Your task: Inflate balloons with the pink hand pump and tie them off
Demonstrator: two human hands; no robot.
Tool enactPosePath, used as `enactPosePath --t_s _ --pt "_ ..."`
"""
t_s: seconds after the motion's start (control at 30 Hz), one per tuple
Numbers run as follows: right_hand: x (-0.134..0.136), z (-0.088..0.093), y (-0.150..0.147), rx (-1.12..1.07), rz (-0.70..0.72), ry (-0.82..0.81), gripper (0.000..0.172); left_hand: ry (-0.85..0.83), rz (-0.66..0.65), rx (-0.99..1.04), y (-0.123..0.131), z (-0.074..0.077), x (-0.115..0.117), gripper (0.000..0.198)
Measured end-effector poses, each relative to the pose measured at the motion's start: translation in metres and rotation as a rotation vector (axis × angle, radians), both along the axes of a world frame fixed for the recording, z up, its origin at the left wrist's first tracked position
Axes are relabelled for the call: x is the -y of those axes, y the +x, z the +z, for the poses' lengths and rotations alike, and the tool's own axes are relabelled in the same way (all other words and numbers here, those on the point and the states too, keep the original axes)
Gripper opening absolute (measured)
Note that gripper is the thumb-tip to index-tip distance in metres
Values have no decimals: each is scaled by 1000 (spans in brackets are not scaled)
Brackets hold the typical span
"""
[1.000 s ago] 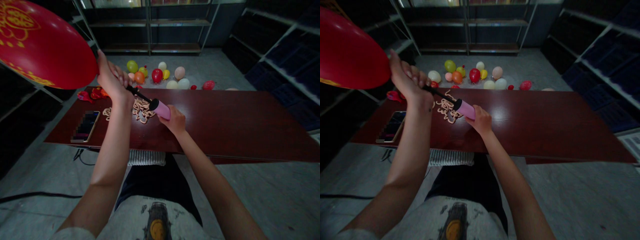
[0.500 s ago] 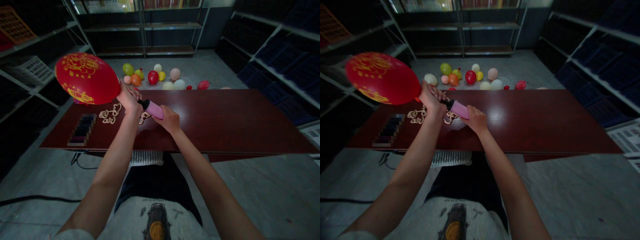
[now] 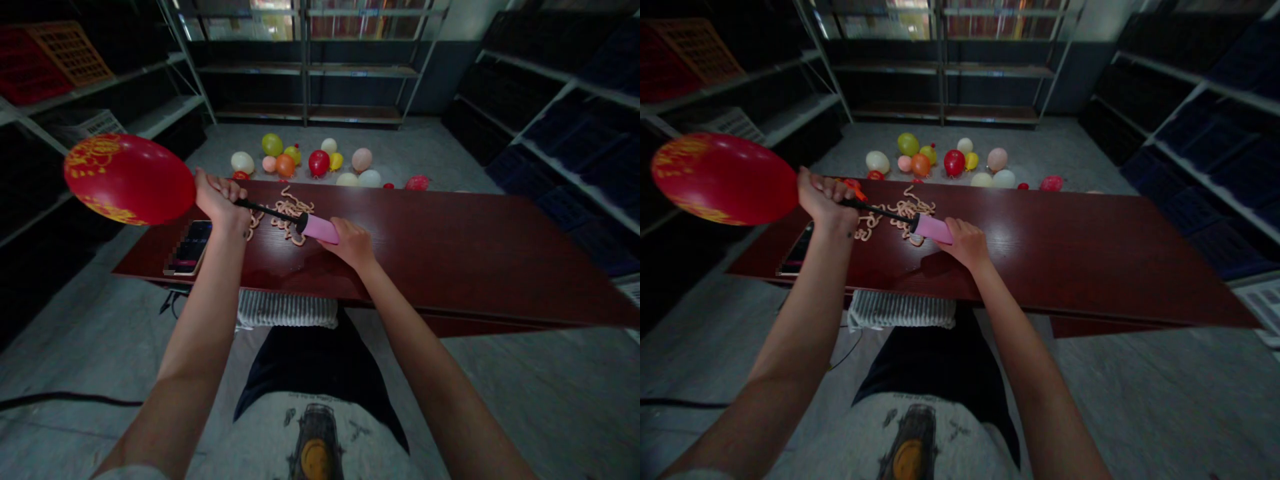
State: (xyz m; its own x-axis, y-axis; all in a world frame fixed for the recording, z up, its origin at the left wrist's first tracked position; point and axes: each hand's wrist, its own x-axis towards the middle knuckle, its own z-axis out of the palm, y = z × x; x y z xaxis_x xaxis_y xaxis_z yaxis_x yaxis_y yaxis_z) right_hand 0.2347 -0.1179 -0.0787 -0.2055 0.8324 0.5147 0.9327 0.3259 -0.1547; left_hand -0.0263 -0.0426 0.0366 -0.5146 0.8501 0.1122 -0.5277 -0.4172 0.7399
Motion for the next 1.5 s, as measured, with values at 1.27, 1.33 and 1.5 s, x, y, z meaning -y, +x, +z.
enactPosePath --t_s 1.27,1.33,1.5 --pt "-4 1 2 -265 -158 5 51 -17 -163 -79 147 5 -3 53" --pt "-3 0 1 -235 -139 -5 51 -32 -167 -87 133 1 -6 55" --pt "-1 -1 -1 -142 -87 -20 51 -106 -116 -12 97 3 -3 57"
